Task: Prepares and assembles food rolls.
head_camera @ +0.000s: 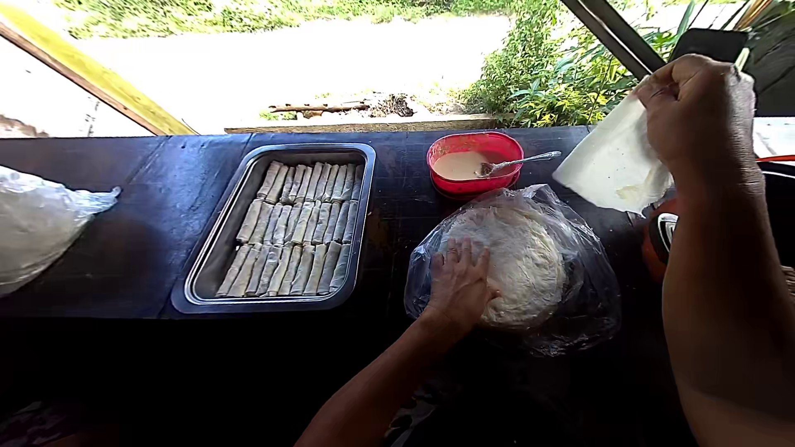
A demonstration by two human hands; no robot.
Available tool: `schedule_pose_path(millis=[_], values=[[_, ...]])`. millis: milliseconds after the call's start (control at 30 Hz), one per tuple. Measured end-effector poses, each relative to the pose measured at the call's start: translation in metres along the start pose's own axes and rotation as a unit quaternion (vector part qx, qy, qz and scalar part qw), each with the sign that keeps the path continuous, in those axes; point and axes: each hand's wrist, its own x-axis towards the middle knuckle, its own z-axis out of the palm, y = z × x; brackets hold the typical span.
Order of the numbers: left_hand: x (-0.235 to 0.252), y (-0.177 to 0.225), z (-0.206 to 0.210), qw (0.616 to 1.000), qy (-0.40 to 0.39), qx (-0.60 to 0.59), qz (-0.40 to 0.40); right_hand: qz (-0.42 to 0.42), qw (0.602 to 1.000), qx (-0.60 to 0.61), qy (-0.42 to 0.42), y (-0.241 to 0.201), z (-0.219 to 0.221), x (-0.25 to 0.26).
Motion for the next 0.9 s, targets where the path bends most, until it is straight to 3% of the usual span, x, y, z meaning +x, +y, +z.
schedule_pose_path(millis=[100, 133, 167, 200, 267, 300, 333, 400, 467, 533, 600, 667, 767, 900], values=[[0.004, -0.018, 0.011, 0.984, 0.155, -0.080, 0.043, -0.097, 0.995, 0.019, -0.024, -0.009, 0.002, -0.026], [0.004, -0.021, 0.011, 0.968, 0.171, -0.168, 0.074, -0.128, 0.991, 0.022, -0.042, -0.014, 0.008, -0.044], [0.000, -0.022, 0.006, 0.943, 0.130, -0.293, 0.094, -0.166, 0.984, 0.025, -0.059, -0.017, 0.019, -0.066], [-0.002, -0.022, 0.001, 0.892, 0.076, -0.433, 0.106, -0.199, 0.976, 0.035, -0.082, -0.019, 0.034, -0.092], [0.000, -0.019, 0.004, 0.743, 0.018, -0.663, 0.085, -0.266, 0.949, 0.077, -0.153, -0.011, 0.069, -0.144], [0.002, -0.017, 0.005, 0.691, 0.016, -0.721, 0.050, -0.297, 0.929, 0.105, -0.192, -0.006, 0.084, -0.164], [0.005, -0.017, 0.006, 0.670, 0.022, -0.742, 0.020, -0.316, 0.911, 0.133, -0.229, -0.001, 0.092, -0.177], [0.013, -0.021, 0.008, 0.700, 0.040, -0.713, -0.006, -0.309, 0.901, 0.163, -0.257, 0.007, 0.087, -0.174], [0.014, -0.021, 0.005, 0.742, 0.053, -0.668, 0.022, -0.308, 0.917, 0.164, -0.193, 0.014, 0.075, -0.148], [0.007, -0.015, -0.012, 0.786, 0.044, -0.607, 0.109, -0.336, 0.907, 0.183, -0.177, 0.022, 0.061, -0.114], [-0.001, -0.010, -0.032, 0.830, 0.038, -0.512, 0.216, -0.358, 0.876, 0.219, -0.237, 0.032, 0.048, -0.088], [-0.005, -0.009, -0.051, 0.867, 0.078, -0.411, 0.270, -0.356, 0.845, 0.253, -0.310, 0.043, 0.042, -0.070], [-0.004, -0.013, -0.079, 0.899, 0.137, -0.302, 0.286, -0.333, 0.839, 0.255, -0.346, 0.052, 0.032, -0.050], [-0.008, -0.017, -0.101, 0.897, 0.184, -0.251, 0.313, -0.294, 0.889, 0.232, -0.262, 0.043, -0.005, -0.051]])
